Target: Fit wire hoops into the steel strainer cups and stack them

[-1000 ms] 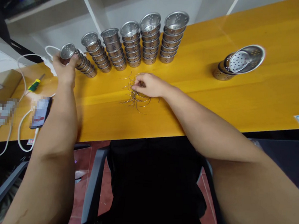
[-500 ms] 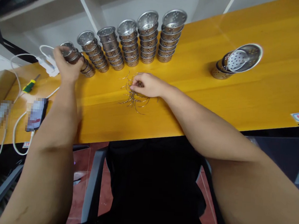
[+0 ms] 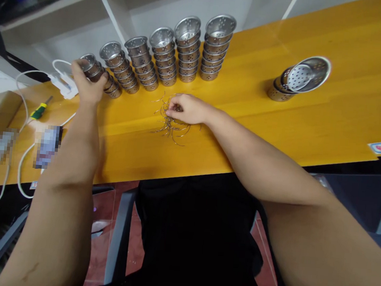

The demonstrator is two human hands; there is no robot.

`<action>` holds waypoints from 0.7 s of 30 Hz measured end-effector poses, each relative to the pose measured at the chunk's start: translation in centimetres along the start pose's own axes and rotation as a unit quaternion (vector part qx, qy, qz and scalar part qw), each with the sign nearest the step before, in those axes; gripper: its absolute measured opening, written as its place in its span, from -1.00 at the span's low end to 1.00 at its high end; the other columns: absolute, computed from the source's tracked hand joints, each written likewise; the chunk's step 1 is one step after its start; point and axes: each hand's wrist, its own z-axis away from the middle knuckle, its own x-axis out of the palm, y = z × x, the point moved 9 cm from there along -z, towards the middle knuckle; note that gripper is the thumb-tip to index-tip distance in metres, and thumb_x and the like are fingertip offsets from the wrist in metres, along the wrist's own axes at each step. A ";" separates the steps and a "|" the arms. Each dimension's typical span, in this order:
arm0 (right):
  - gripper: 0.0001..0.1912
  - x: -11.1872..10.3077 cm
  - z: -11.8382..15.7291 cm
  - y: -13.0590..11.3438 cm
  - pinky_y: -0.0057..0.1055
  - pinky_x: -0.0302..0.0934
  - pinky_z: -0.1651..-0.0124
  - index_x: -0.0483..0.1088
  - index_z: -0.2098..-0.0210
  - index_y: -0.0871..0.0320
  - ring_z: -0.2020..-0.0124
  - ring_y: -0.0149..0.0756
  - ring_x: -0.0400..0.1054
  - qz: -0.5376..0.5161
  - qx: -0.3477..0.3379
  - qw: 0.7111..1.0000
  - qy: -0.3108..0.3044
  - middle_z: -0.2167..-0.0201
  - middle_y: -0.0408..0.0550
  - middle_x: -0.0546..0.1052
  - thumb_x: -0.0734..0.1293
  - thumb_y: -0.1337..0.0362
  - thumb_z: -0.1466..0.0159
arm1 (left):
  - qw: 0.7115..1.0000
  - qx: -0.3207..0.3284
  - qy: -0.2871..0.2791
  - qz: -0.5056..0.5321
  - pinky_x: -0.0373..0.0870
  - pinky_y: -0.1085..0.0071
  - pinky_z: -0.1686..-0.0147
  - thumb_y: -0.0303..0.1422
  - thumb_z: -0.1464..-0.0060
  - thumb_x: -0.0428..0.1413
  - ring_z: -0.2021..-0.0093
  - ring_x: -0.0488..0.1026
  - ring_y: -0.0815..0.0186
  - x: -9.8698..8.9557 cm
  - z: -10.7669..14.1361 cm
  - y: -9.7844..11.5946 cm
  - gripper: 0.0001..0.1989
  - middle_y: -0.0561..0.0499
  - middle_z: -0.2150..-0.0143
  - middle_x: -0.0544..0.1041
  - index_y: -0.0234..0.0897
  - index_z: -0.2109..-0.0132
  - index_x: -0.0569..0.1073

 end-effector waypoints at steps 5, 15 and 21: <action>-0.77 -0.1 0.1 -0.4 -0.14 0.39 0.00 0.69 0.11 0.09 0.17 -0.14 0.48 -0.007 -0.004 1.000 0.005 0.13 0.03 0.69 0.67 0.12 -0.59 | 0.987 -0.130 0.089 -0.031 -0.15 -0.07 -0.90 0.96 0.09 0.17 -0.90 0.05 0.19 -0.4 0.8 -7.8 0.60 0.02 -0.82 0.40 -0.23 -0.59 0.09; -0.62 -3.2 0.7 -1.8 0.02 0.52 -0.16 0.70 0.00 0.05 0.01 0.07 0.50 0.008 -0.040 0.995 0.094 -0.01 0.17 0.66 0.69 -0.12 -0.61 | 0.970 0.033 0.225 -0.086 0.06 -0.39 -0.98 0.84 -0.23 0.09 -0.99 0.02 -0.11 -1.5 1.5 -3.0 0.39 -0.12 -0.95 0.14 0.05 -0.76 -0.06; -0.55 -13.5 5.2 -5.1 -0.12 0.40 -0.30 0.61 0.04 0.10 -0.08 -0.11 0.42 -0.014 -0.084 0.943 0.322 -0.15 0.16 0.59 0.74 -0.08 -0.68 | 0.994 0.083 0.068 0.009 -0.07 -0.47 -1.05 0.57 -0.41 0.24 -1.06 -0.05 -0.30 7.7 5.0 10.0 0.11 -0.16 -0.97 0.16 0.25 -0.82 0.15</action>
